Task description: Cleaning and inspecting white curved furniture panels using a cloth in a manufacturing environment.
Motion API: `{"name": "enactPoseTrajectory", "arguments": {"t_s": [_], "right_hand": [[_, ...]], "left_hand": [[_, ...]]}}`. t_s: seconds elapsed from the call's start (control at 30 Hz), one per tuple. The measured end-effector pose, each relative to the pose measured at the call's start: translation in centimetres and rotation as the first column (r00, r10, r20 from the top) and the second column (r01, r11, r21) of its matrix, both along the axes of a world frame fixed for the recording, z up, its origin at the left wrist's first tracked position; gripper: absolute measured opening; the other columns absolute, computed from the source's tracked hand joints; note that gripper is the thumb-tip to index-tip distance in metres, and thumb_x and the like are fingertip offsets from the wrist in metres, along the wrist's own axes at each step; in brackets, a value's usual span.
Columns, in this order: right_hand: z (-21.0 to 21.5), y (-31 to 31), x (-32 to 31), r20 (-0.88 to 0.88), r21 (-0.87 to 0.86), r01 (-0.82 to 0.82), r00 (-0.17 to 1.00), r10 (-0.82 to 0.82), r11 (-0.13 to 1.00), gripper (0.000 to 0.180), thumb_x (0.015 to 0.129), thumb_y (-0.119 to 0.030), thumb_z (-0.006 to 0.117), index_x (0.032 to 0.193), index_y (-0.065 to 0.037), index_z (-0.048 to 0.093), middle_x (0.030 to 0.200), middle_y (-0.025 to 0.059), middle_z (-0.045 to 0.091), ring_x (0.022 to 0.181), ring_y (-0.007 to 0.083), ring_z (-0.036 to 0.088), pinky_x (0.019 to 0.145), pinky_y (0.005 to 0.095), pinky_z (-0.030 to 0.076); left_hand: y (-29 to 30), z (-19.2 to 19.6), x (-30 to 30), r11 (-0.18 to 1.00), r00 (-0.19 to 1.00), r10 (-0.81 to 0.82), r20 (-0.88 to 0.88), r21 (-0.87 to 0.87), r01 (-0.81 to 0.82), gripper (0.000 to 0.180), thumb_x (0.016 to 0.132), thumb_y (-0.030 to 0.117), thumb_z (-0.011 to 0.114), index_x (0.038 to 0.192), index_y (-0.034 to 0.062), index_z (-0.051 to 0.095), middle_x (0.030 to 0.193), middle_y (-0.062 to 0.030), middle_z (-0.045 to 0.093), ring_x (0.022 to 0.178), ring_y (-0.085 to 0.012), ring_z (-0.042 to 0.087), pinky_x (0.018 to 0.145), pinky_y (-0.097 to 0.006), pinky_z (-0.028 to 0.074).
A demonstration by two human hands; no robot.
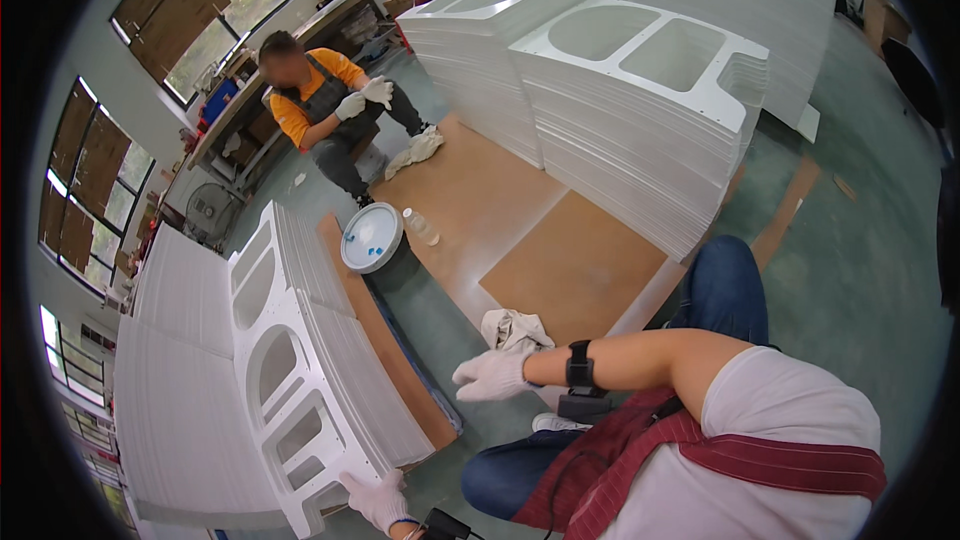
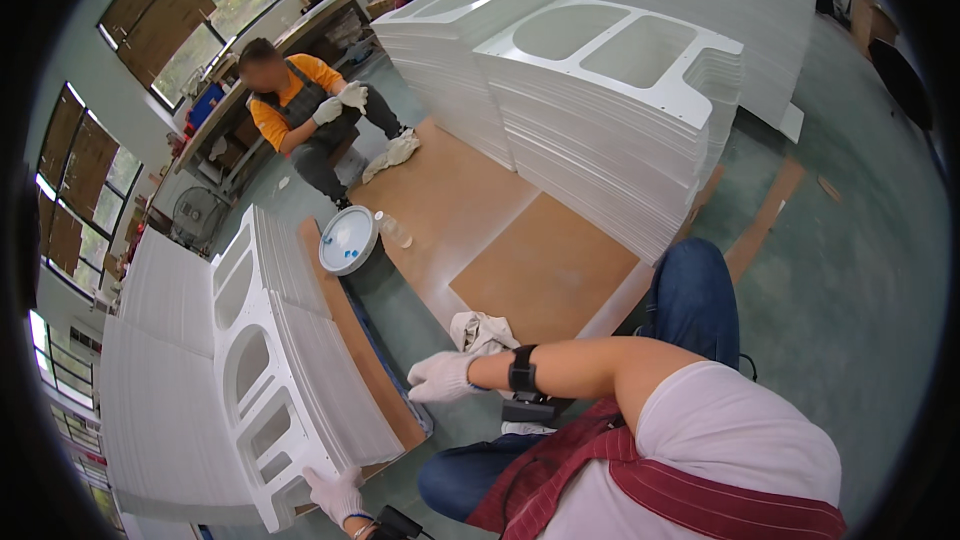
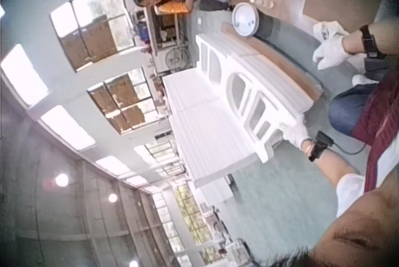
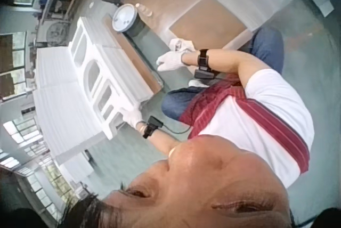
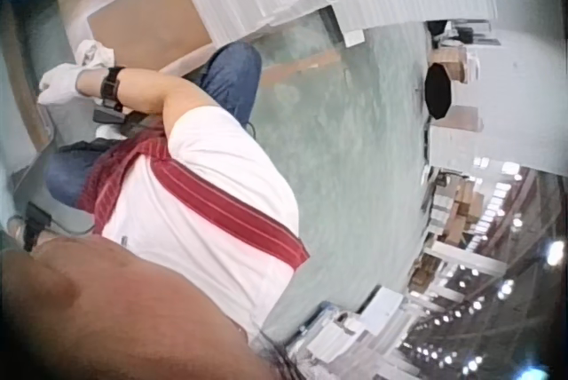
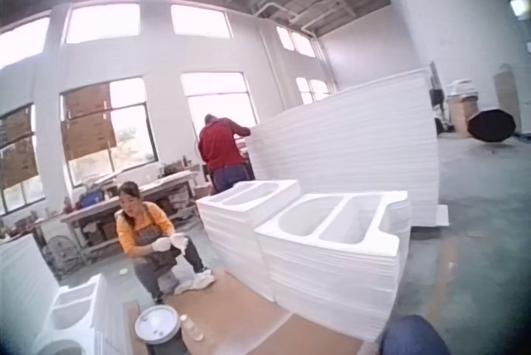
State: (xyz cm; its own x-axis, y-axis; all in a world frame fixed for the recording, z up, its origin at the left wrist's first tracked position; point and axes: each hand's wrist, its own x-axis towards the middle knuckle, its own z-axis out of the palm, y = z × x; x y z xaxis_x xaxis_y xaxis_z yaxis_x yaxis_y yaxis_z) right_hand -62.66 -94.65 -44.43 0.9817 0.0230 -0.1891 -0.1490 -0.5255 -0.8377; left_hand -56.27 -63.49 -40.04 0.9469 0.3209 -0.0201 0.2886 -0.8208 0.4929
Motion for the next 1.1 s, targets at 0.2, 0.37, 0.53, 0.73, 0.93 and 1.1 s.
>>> {"name": "enactPoseTrajectory", "arguments": {"t_s": [0.2, 0.37, 0.53, 0.73, 0.93, 1.1], "right_hand": [[7.1, -17.1, -7.0, 0.370, -0.442, 0.436, 0.885, -0.283, 0.784, 0.043, 0.092, -0.040, 0.055, 0.120, -0.010, 0.067, 0.118, 0.0199, 0.068, 0.113, 0.0383, 0.063, 0.098, 0.0476, 0.050], [15.4, -33.6, -16.5, 0.557, -0.668, 0.737, 0.590, -0.584, 0.107, 0.048, 0.089, -0.043, 0.059, 0.119, -0.006, 0.068, 0.123, 0.0153, 0.068, 0.116, 0.0339, 0.062, 0.099, 0.0457, 0.048], [14.1, -38.0, -20.9, 0.288, -0.857, 0.498, 0.677, -0.678, 0.133, 0.041, 0.088, -0.040, 0.064, 0.105, -0.003, 0.074, 0.116, 0.0173, 0.070, 0.112, 0.0301, 0.063, 0.097, 0.0412, 0.047], [15.4, -34.1, -21.3, 0.057, -0.932, 0.253, 0.808, -0.587, 0.258, 0.038, 0.082, -0.034, 0.065, 0.101, -0.002, 0.075, 0.100, 0.0168, 0.075, 0.096, 0.0311, 0.071, 0.089, 0.0399, 0.051], [18.6, -25.9, -25.4, -0.043, -0.776, 0.219, 0.917, -0.396, 0.592, 0.053, 0.081, -0.045, 0.065, 0.106, 0.001, 0.070, 0.096, 0.0218, 0.074, 0.092, 0.0349, 0.073, 0.085, 0.0412, 0.055], [18.1, -20.4, -27.7, -0.155, -0.635, 0.054, 0.968, -0.195, 0.771, 0.064, 0.090, -0.061, 0.056, 0.102, 0.001, 0.065, 0.090, 0.0227, 0.072, 0.084, 0.0385, 0.072, 0.078, 0.0450, 0.056]], "left_hand": [[-0.6, 2.0, -3.5, 0.948, 0.979, -0.185, 0.082, 0.278, 0.155, 0.107, 0.077, 0.041, 0.082, 0.158, -0.0006, 0.026, 0.154, -0.0338, 0.032, 0.142, -0.0501, 0.030, 0.121, -0.050, 0.026], [-5.5, 2.9, -5.7, 0.932, 0.893, -0.342, 0.293, 0.230, 0.282, 0.096, 0.084, 0.039, 0.078, 0.158, 0.0020, 0.029, 0.157, -0.0317, 0.030, 0.148, -0.0446, 0.025, 0.123, -0.049, 0.020], [-15.2, 0.0, -6.0, 0.776, 0.747, -0.494, 0.445, -0.162, 0.610, 0.083, 0.075, 0.009, 0.076, 0.150, 0.0010, 0.043, 0.144, -0.0254, 0.049, 0.132, -0.0361, 0.051, 0.111, -0.040, 0.042], [-30.7, 2.0, -13.0, 0.361, 0.465, -0.881, 0.089, -0.508, 0.782, 0.073, 0.086, 0.019, 0.075, 0.147, -0.0043, 0.041, 0.138, -0.0188, 0.055, 0.129, -0.0312, 0.053, 0.112, -0.039, 0.040], [-42.9, 2.5, -17.6, -0.068, 0.392, -0.919, 0.053, -0.997, -0.024, 0.049, 0.098, 0.022, 0.064, 0.138, -0.0027, 0.050, 0.126, -0.0172, 0.061, 0.113, -0.0276, 0.063, 0.098, -0.038, 0.051], [-47.4, 3.4, -16.6, -0.271, 0.512, -0.854, 0.088, -0.916, -0.295, 0.029, 0.105, 0.034, 0.055, 0.108, 0.0047, 0.056, 0.075, 0.0019, 0.047, 0.066, -0.0123, 0.049, 0.062, -0.029, 0.047]]}}
